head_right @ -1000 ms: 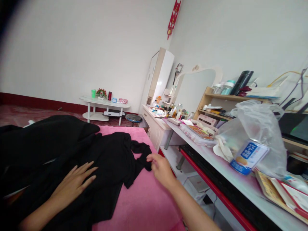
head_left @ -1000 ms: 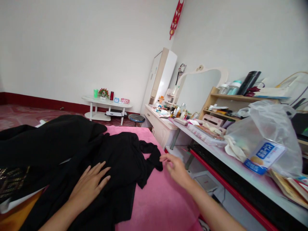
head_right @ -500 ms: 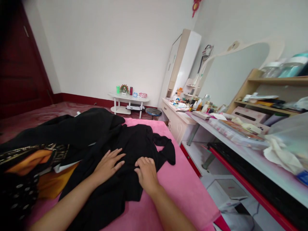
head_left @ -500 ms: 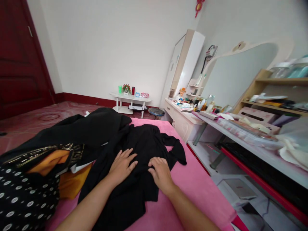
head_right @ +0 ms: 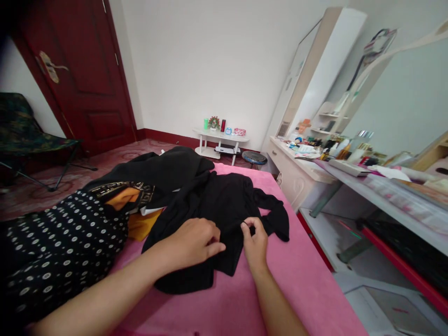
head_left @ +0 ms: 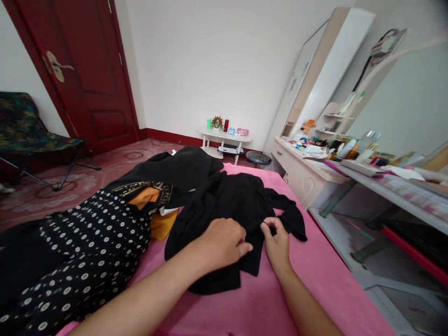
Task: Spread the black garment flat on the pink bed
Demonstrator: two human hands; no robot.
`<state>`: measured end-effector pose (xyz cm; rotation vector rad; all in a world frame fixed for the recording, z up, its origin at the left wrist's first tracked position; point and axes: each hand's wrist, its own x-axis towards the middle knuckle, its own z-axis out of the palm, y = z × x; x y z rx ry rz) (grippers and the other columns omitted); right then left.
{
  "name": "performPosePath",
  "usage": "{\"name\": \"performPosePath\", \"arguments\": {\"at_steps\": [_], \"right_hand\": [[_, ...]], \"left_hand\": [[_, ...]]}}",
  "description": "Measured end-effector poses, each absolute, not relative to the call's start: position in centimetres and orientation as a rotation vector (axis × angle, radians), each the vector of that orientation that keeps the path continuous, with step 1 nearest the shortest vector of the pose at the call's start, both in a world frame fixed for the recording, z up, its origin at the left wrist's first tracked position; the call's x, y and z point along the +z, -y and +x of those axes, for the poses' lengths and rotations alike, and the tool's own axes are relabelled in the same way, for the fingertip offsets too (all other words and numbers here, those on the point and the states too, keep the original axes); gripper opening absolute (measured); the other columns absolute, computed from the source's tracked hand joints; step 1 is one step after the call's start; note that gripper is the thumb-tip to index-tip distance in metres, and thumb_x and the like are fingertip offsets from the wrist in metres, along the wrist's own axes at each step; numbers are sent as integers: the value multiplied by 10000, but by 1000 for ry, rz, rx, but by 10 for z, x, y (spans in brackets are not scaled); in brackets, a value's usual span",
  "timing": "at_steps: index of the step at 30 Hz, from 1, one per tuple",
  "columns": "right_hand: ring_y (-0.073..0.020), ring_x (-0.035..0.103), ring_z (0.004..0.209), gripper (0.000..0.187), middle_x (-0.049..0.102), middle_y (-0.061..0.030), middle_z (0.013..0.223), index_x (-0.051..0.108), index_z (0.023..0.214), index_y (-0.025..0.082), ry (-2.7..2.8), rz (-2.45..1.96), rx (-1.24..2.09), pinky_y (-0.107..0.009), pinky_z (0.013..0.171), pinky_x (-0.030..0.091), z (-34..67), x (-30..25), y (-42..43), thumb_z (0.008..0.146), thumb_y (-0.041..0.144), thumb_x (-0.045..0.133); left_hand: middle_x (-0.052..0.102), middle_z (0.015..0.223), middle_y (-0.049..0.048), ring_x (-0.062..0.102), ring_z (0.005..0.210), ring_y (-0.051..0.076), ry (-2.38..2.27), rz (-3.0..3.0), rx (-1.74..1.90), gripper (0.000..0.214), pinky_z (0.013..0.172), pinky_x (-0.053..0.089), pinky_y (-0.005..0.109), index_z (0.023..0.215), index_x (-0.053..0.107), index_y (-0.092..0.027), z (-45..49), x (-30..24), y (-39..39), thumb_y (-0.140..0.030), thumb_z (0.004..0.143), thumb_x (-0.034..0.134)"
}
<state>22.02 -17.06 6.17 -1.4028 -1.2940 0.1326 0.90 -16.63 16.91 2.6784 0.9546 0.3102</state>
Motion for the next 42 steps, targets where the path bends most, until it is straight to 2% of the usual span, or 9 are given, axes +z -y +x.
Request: {"name": "performPosePath", "arguments": {"at_steps": [4,6,9,12,20,24,28,34,42], "right_hand": [[-159,522,710,115,542,10,746,530,813,195,1219,-1434,79,-293,725,424,229,60,176,815,309,543],[-182,539,788,135,566,-16,830,539,892,193,1228,-1474,31,-319,778,432,239,56,176,776,263,539],[-237,521,976,343,576,-65,1016,540,1019,191,1284,-1591,-20,-379,890,409,251,50,174,677,199,523],[-259,492,1074,517,563,-79,1138,509,1131,196,1385,-1699,40,-397,934,401,250,48,172,615,170,501],[-294,455,1145,564,519,-137,1191,485,1174,137,1511,-1870,-212,-415,988,381,236,48,173,610,138,482],[-282,493,1123,526,543,-135,1141,510,1154,140,1434,-1830,-189,-389,966,405,250,42,172,630,168,473],[-254,568,1015,483,624,-87,1054,579,1076,168,1334,-1714,-75,-361,893,438,262,54,175,614,182,439],[-242,609,845,355,681,-46,875,659,900,169,1162,-1594,97,-311,760,449,278,132,210,620,238,452],[-176,620,712,218,685,4,727,706,786,215,1877,-1776,835,-242,669,459,308,148,257,592,199,607]], "left_hand": [[680,780,77,650,771,250,-820,2748,91,268,693,499,352,776,699,-184,5,163,212,-388,845,539],[667,940,90,633,851,261,-805,2717,77,265,744,512,377,951,690,-200,-2,147,221,-395,796,599],[445,1372,120,482,1166,315,-932,2700,213,664,923,455,436,1345,450,-246,-13,122,221,-324,723,668],[328,1468,87,385,1246,318,-1011,2704,257,754,964,422,455,1437,285,-279,-10,109,215,-263,753,602],[599,1114,144,523,1045,282,-976,2930,257,318,872,448,421,1126,588,-113,51,98,194,-181,835,479],[656,989,89,599,917,227,-980,2752,318,260,776,452,320,1017,622,-156,47,110,184,-99,842,438],[661,844,25,604,787,173,-846,2413,529,197,676,415,241,1016,629,-202,10,159,191,-262,882,496],[580,726,-27,512,666,102,-481,2222,307,230,615,396,180,931,653,-176,-54,230,197,-361,890,521],[656,703,11,616,627,150,-351,1982,-474,559,601,478,216,1029,681,-183,-43,195,168,-603,661,702]]}}
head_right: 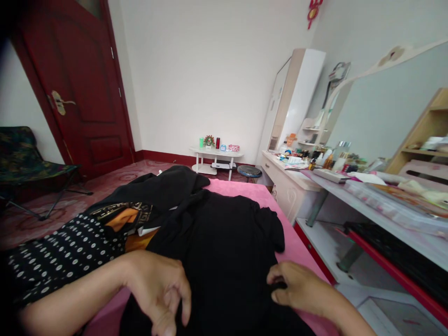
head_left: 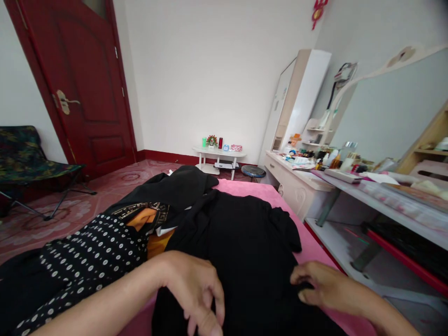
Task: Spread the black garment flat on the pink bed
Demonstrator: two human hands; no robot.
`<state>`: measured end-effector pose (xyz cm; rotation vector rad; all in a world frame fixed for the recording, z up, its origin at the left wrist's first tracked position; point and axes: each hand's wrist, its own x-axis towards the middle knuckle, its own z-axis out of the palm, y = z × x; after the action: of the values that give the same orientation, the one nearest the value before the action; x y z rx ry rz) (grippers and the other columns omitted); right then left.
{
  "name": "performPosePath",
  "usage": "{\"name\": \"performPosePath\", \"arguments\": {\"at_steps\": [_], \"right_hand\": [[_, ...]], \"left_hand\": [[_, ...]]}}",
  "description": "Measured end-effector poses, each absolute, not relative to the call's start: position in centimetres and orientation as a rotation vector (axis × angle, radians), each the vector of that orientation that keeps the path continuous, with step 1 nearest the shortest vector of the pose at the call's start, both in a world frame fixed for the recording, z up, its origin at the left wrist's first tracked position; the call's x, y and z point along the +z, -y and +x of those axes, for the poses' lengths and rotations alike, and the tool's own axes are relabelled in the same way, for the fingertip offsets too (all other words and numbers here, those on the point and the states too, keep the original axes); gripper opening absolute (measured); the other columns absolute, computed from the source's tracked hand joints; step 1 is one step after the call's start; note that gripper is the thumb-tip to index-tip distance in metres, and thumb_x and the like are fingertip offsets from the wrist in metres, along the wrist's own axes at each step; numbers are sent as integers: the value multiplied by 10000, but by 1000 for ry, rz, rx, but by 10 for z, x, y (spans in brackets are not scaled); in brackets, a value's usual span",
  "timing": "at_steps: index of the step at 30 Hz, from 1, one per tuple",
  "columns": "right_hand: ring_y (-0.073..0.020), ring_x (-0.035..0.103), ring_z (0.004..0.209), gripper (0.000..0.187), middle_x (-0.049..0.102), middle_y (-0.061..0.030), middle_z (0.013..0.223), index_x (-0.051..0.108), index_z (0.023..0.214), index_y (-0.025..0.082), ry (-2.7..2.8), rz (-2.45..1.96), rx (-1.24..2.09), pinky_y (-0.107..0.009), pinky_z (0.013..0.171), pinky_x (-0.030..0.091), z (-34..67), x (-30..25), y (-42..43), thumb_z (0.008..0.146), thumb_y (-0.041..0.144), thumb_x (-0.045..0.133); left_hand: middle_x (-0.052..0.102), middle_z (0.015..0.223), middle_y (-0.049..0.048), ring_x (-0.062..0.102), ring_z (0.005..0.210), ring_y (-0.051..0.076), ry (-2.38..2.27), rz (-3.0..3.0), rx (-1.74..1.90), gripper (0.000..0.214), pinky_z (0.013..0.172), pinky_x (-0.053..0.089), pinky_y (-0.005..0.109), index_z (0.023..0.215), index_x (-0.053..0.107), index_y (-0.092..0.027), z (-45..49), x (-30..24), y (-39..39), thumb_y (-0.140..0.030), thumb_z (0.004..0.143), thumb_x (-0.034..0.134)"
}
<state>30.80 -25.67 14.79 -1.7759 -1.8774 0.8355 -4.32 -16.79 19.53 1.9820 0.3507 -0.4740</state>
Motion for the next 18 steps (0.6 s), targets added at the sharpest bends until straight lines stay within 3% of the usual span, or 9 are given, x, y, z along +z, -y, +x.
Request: {"name": "performPosePath", "arguments": {"at_steps": [4,6,8,10,13,15,18], "right_hand": [[-156,621,648,288,682,-37,803,678,923,183,1664,-1764,794,-243,568,468,297,142,219,687,341,627],[-162,651,676,364,659,-90,1007,632,1005,171,1417,-1693,772,-252,547,495,287,140,187,677,329,631],[-166,676,706,489,549,-143,1240,569,1119,175,1177,-1602,804,-265,557,537,279,135,154,650,286,648],[-169,690,753,637,438,-162,1364,488,1242,193,1038,-1513,800,-276,622,575,277,126,124,632,234,665],[-174,695,753,795,482,-150,1327,381,1349,219,961,-1520,708,-266,629,594,290,108,89,617,185,688],[-165,696,717,847,499,-153,1306,326,1377,230,917,-1597,671,-262,591,598,306,97,72,615,175,692],[-147,689,659,875,488,-185,1312,261,1393,226,887,-1702,685,-278,555,592,327,85,52,631,189,689]], "left_hand": [[685,818,43,648,703,179,-582,2255,-237,460,709,503,285,1004,686,-199,-6,189,131,-591,797,564],[674,977,72,647,865,230,-911,2421,1,401,804,492,327,1030,675,-202,11,183,100,-512,781,621],[566,1228,132,602,1020,279,-1233,2449,216,490,864,477,351,1196,583,-180,24,172,66,-380,758,674],[362,1410,213,607,1012,284,-1414,2379,312,658,806,508,333,1372,388,-145,32,159,33,-279,780,643],[156,1487,268,648,899,255,-1559,2253,332,749,600,528,260,1456,186,-149,38,139,-6,-202,814,566],[152,1487,274,645,908,259,-1635,2175,331,797,538,511,229,1461,161,-150,39,129,-24,-137,778,574],[291,1435,277,637,938,261,-1717,2085,344,806,547,504,217,1432,217,-106,39,114,-41,-96,728,608]]}}
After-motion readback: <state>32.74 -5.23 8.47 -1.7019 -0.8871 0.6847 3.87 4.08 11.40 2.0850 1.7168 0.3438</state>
